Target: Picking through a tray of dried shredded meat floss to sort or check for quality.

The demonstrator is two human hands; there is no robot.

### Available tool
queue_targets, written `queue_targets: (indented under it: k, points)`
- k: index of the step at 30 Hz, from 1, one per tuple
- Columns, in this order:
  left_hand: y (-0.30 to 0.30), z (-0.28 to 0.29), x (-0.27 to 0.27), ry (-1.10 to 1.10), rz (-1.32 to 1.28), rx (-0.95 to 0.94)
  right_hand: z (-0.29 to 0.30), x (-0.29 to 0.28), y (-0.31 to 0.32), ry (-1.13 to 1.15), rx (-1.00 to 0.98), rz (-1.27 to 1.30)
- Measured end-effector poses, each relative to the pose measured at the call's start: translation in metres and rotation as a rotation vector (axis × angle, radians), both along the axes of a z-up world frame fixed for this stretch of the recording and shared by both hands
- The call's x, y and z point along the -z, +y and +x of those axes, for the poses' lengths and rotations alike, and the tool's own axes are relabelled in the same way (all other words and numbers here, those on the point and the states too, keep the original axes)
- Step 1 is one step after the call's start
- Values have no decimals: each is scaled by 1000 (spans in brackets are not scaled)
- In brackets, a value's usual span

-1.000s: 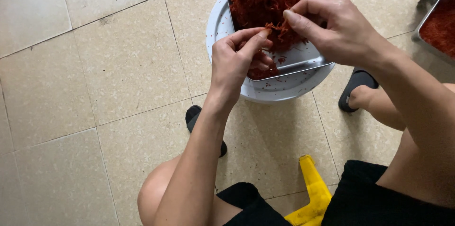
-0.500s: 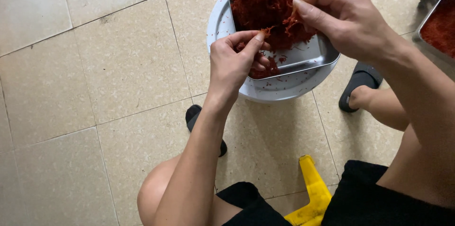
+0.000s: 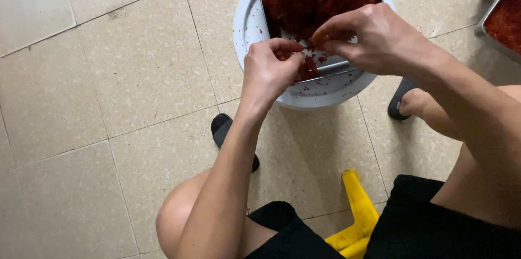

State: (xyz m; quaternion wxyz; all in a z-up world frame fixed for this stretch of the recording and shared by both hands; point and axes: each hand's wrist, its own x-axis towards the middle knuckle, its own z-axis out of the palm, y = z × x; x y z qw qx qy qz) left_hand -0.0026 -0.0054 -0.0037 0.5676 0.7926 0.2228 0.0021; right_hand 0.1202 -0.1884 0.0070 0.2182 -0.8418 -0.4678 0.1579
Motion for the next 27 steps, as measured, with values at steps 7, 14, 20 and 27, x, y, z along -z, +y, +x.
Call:
queue_targets:
  k: [7,14,20,27]
  points:
    - [5,9,14,36,-539,-92,-3,-13,6,86,62,-77]
    - [5,7,7,-145,-791,-74,-7,-10,9,36,13,154]
    - [5,7,-9,-188,-842,-15,-6,-18,11,80,150,236]
    - [8,4,-17,-148,-863,-34,2,-24,6,249,221,284]
